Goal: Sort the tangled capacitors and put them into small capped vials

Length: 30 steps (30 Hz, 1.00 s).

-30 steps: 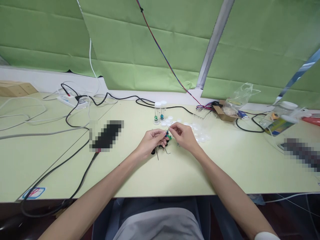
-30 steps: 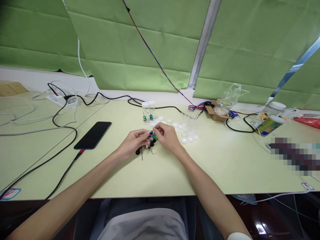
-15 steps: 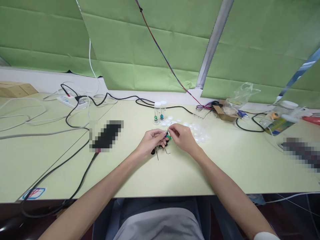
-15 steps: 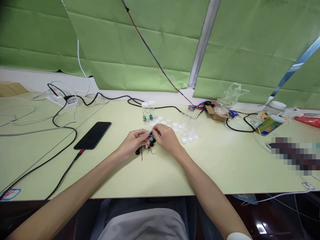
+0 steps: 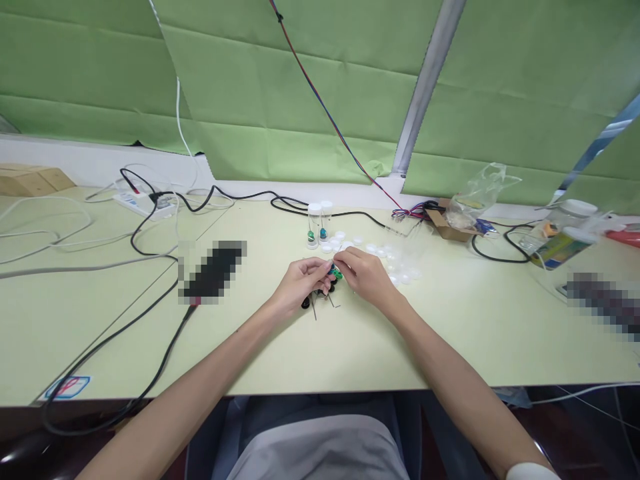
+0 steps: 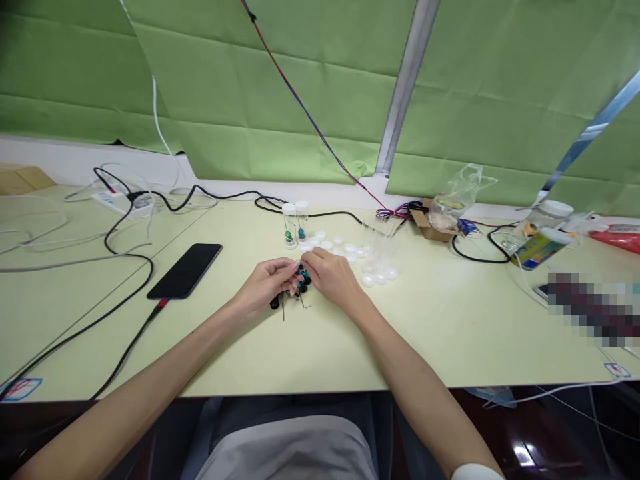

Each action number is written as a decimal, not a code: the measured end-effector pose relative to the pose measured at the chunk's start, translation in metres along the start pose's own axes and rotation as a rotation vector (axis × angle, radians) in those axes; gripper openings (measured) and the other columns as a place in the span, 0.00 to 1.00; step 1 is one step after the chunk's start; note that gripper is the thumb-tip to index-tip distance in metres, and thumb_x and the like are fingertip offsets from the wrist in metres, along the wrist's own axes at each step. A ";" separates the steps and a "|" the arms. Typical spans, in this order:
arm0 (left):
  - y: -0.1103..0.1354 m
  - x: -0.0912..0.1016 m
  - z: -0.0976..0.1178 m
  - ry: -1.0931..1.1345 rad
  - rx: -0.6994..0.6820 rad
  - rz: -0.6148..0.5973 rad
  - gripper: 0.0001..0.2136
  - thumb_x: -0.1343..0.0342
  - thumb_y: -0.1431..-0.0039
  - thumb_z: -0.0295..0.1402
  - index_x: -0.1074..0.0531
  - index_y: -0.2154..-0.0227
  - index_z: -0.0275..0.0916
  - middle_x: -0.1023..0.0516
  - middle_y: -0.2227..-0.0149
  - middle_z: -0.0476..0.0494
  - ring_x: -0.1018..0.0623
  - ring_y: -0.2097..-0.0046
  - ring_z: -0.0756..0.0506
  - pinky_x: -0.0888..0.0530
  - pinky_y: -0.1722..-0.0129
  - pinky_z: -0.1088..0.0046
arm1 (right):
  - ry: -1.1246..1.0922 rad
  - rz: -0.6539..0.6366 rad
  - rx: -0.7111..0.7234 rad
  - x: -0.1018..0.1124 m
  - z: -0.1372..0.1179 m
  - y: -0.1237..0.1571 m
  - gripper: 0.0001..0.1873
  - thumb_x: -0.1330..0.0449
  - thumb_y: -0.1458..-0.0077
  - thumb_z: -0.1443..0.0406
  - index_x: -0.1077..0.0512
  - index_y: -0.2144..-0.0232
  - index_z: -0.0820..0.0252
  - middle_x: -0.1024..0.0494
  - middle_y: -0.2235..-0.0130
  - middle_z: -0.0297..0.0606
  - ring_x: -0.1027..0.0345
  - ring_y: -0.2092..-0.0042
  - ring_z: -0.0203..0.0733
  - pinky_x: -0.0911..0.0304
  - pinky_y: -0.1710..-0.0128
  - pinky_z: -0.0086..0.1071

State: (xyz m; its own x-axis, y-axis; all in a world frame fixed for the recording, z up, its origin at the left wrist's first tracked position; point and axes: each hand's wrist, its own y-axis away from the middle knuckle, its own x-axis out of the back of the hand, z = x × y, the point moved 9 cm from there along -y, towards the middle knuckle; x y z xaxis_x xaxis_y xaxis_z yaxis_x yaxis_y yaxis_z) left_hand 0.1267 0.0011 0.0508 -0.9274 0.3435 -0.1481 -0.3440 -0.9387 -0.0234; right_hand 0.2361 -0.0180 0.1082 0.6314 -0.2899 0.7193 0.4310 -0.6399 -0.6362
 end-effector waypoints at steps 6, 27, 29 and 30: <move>-0.001 0.001 -0.002 0.010 -0.007 -0.006 0.17 0.35 0.48 0.45 0.25 0.67 0.35 0.25 0.70 0.45 0.27 0.72 0.51 0.31 0.72 0.73 | -0.045 0.006 0.013 0.001 0.004 0.000 0.14 0.51 0.33 0.64 0.26 0.63 0.57 0.26 0.67 0.40 0.33 0.66 0.40 0.41 0.67 0.30; -0.001 0.003 -0.003 0.058 0.019 0.033 0.18 0.34 0.50 0.45 0.25 0.67 0.33 0.24 0.72 0.46 0.27 0.73 0.52 0.31 0.72 0.73 | -0.089 0.013 0.034 0.006 0.008 -0.001 0.12 0.47 0.35 0.68 0.24 0.56 0.58 0.22 0.59 0.42 0.28 0.61 0.41 0.34 0.62 0.32; -0.001 0.003 -0.003 0.053 0.019 0.031 0.18 0.34 0.50 0.45 0.25 0.67 0.33 0.24 0.72 0.46 0.28 0.74 0.52 0.31 0.72 0.73 | -0.081 0.020 0.035 0.007 0.009 -0.001 0.11 0.46 0.36 0.67 0.24 0.57 0.58 0.22 0.59 0.42 0.27 0.62 0.40 0.34 0.62 0.32; -0.001 0.003 -0.003 0.050 0.019 0.030 0.18 0.34 0.50 0.45 0.25 0.67 0.33 0.24 0.72 0.46 0.28 0.74 0.52 0.31 0.72 0.73 | -0.080 0.023 0.036 0.007 0.009 -0.001 0.10 0.45 0.36 0.67 0.24 0.57 0.59 0.22 0.60 0.42 0.27 0.62 0.40 0.33 0.62 0.32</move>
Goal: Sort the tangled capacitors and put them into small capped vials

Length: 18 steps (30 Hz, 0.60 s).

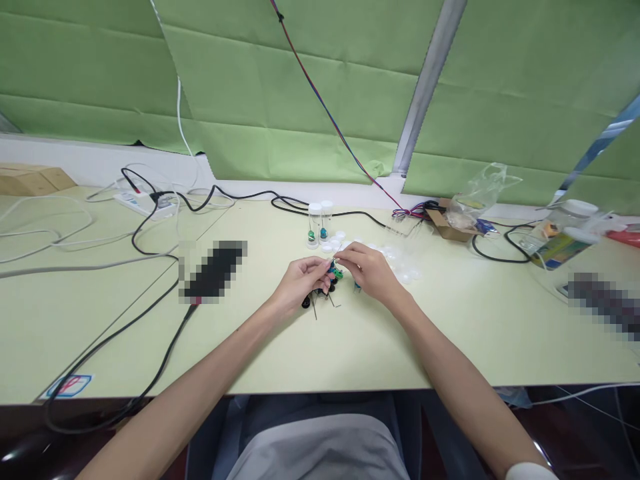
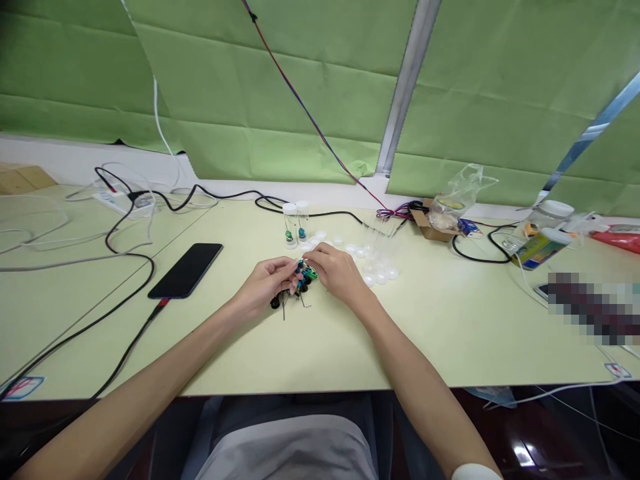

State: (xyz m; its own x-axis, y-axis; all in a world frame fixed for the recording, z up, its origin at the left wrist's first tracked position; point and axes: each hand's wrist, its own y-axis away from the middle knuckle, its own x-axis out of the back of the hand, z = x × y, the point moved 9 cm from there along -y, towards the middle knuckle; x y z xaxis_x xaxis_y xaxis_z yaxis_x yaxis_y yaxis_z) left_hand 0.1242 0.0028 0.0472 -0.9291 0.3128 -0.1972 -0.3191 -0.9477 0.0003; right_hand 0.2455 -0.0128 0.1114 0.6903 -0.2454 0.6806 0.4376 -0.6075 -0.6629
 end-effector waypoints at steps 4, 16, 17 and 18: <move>0.000 0.000 0.000 -0.011 -0.006 -0.007 0.18 0.34 0.50 0.45 0.25 0.67 0.33 0.24 0.71 0.45 0.28 0.74 0.52 0.31 0.72 0.73 | -0.016 0.017 0.008 0.001 0.001 -0.001 0.10 0.45 0.36 0.67 0.23 0.61 0.58 0.22 0.61 0.41 0.27 0.62 0.40 0.33 0.62 0.31; 0.000 -0.001 0.003 -0.069 -0.033 -0.023 0.18 0.34 0.50 0.46 0.24 0.67 0.34 0.24 0.70 0.44 0.27 0.73 0.51 0.30 0.72 0.72 | -0.109 0.029 -0.007 0.005 0.000 -0.001 0.07 0.44 0.36 0.66 0.26 0.63 0.59 0.24 0.64 0.40 0.30 0.64 0.40 0.34 0.66 0.32; 0.000 -0.001 0.003 -0.080 -0.038 -0.023 0.18 0.35 0.50 0.46 0.24 0.66 0.34 0.24 0.70 0.44 0.27 0.74 0.51 0.29 0.72 0.72 | -0.119 0.029 -0.016 0.005 0.000 -0.002 0.06 0.44 0.36 0.66 0.27 0.63 0.59 0.25 0.64 0.40 0.30 0.64 0.40 0.34 0.66 0.32; 0.000 -0.001 0.004 -0.093 -0.042 -0.024 0.19 0.35 0.50 0.47 0.24 0.66 0.34 0.24 0.70 0.44 0.27 0.74 0.51 0.29 0.72 0.72 | -0.129 0.029 -0.022 0.006 0.000 -0.002 0.05 0.44 0.37 0.66 0.27 0.63 0.59 0.25 0.65 0.40 0.31 0.65 0.40 0.34 0.67 0.32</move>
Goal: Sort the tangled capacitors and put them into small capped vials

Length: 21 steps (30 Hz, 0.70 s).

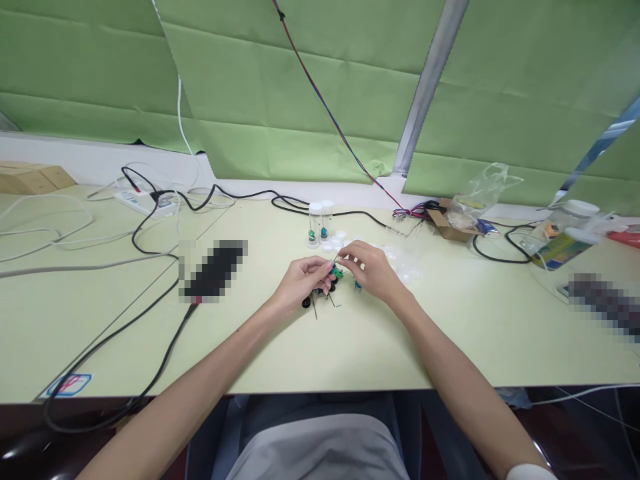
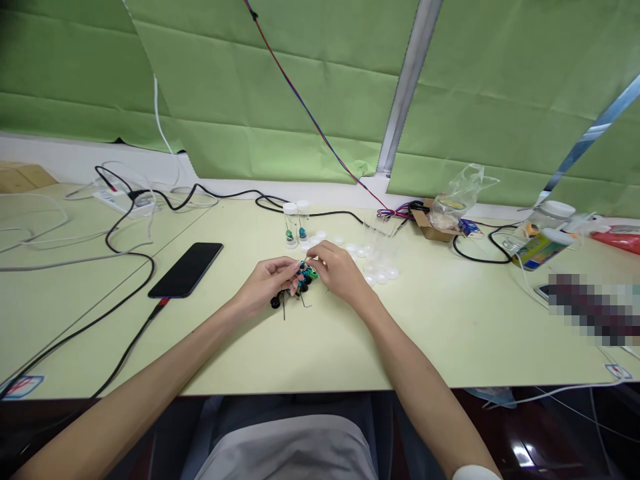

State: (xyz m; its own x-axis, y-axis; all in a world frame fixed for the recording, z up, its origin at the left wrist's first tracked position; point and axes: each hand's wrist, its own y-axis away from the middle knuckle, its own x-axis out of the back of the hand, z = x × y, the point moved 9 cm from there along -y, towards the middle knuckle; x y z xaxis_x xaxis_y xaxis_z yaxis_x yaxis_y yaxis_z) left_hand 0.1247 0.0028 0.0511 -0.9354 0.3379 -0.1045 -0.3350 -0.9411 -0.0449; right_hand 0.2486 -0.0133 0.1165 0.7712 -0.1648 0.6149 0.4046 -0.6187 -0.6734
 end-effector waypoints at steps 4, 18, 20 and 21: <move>0.001 -0.001 0.003 -0.051 -0.010 -0.004 0.19 0.35 0.50 0.47 0.24 0.68 0.34 0.24 0.71 0.44 0.28 0.75 0.51 0.30 0.72 0.72 | -0.038 0.002 0.001 0.001 -0.001 -0.001 0.04 0.43 0.37 0.65 0.29 0.64 0.58 0.26 0.65 0.39 0.31 0.66 0.40 0.33 0.67 0.33; 0.002 -0.004 0.004 -0.060 -0.010 -0.037 0.20 0.36 0.49 0.50 0.24 0.68 0.34 0.26 0.74 0.46 0.30 0.76 0.52 0.32 0.74 0.73 | -0.099 0.039 0.049 0.004 -0.002 -0.001 0.05 0.43 0.38 0.65 0.27 0.64 0.58 0.22 0.60 0.43 0.27 0.60 0.42 0.29 0.60 0.38; 0.002 -0.005 0.005 -0.066 -0.011 -0.043 0.20 0.37 0.49 0.50 0.25 0.67 0.34 0.27 0.74 0.47 0.31 0.77 0.52 0.32 0.74 0.73 | -0.097 0.047 0.060 0.005 -0.004 -0.001 0.05 0.43 0.38 0.65 0.27 0.65 0.58 0.21 0.60 0.43 0.26 0.59 0.43 0.29 0.59 0.38; 0.003 -0.005 0.005 -0.069 -0.010 -0.047 0.20 0.37 0.48 0.50 0.25 0.67 0.34 0.27 0.74 0.47 0.31 0.77 0.52 0.32 0.74 0.73 | -0.095 0.051 0.064 0.005 -0.004 -0.001 0.05 0.42 0.38 0.64 0.27 0.65 0.58 0.21 0.60 0.43 0.26 0.58 0.43 0.29 0.58 0.38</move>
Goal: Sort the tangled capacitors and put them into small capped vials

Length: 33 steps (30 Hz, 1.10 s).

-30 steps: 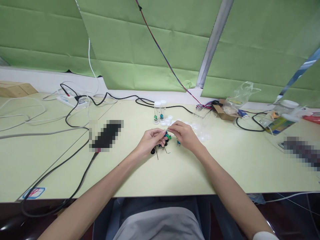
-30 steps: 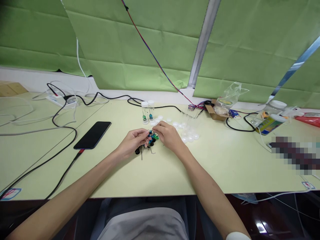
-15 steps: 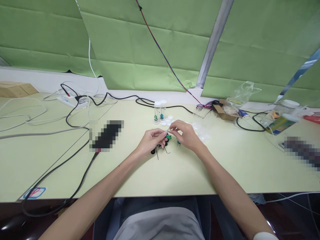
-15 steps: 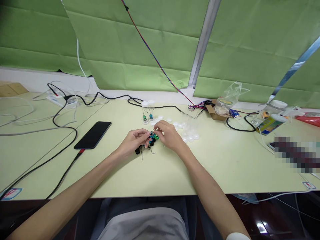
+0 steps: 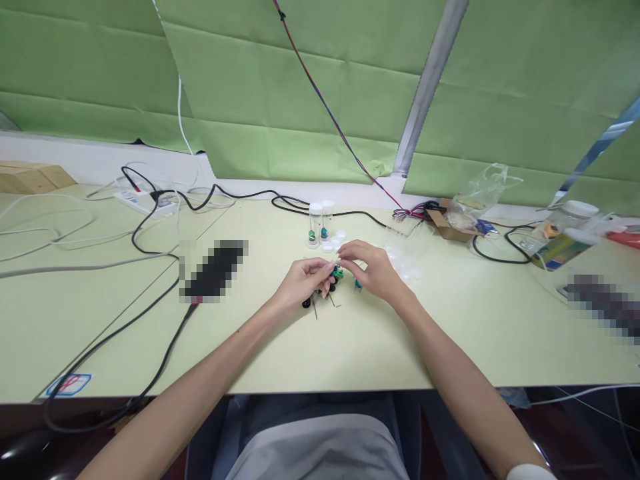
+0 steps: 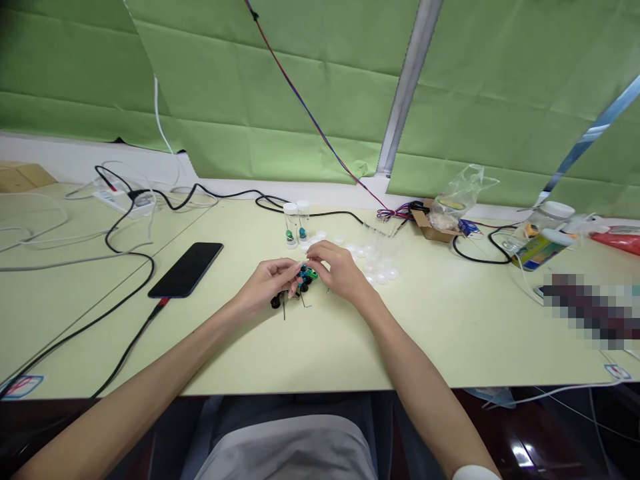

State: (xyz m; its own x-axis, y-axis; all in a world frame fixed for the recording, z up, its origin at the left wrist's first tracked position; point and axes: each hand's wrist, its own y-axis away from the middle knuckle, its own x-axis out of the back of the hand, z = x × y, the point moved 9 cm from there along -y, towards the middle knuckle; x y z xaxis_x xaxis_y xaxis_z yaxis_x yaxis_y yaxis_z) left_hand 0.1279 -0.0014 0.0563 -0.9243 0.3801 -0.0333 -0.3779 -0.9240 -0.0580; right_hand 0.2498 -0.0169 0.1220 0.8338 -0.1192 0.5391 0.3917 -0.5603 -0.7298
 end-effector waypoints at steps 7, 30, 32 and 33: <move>0.000 -0.002 -0.002 0.017 0.019 -0.022 0.19 0.38 0.47 0.49 0.26 0.68 0.34 0.28 0.74 0.48 0.32 0.78 0.53 0.34 0.74 0.74 | 0.003 0.009 0.000 0.000 -0.002 0.000 0.06 0.43 0.37 0.64 0.26 0.65 0.58 0.20 0.59 0.44 0.25 0.56 0.44 0.29 0.55 0.40; 0.001 -0.006 -0.003 0.039 0.047 -0.054 0.18 0.38 0.46 0.48 0.27 0.71 0.35 0.30 0.75 0.48 0.34 0.78 0.54 0.34 0.75 0.74 | 0.007 -0.018 0.037 0.000 -0.009 0.000 0.07 0.44 0.37 0.68 0.25 0.63 0.56 0.24 0.53 0.44 0.26 0.54 0.43 0.29 0.54 0.39; 0.002 -0.006 -0.003 0.036 0.044 -0.053 0.18 0.38 0.46 0.48 0.27 0.71 0.35 0.30 0.75 0.48 0.34 0.78 0.54 0.34 0.75 0.74 | 0.017 -0.017 0.036 0.000 -0.009 0.000 0.08 0.44 0.37 0.68 0.25 0.63 0.57 0.26 0.52 0.45 0.26 0.57 0.42 0.29 0.56 0.39; 0.002 -0.006 -0.003 0.034 0.044 -0.050 0.18 0.38 0.46 0.48 0.27 0.71 0.35 0.29 0.75 0.48 0.34 0.78 0.54 0.34 0.75 0.74 | 0.018 -0.018 0.035 -0.001 -0.009 0.000 0.08 0.44 0.37 0.67 0.24 0.63 0.57 0.26 0.52 0.45 0.26 0.58 0.42 0.28 0.57 0.39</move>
State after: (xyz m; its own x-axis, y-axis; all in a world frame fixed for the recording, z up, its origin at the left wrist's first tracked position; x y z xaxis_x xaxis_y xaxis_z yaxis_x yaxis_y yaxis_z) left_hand 0.1328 -0.0052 0.0539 -0.9020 0.4267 -0.0654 -0.4266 -0.9043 -0.0162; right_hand 0.2458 -0.0239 0.1256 0.8195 -0.1247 0.5593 0.4199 -0.5335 -0.7342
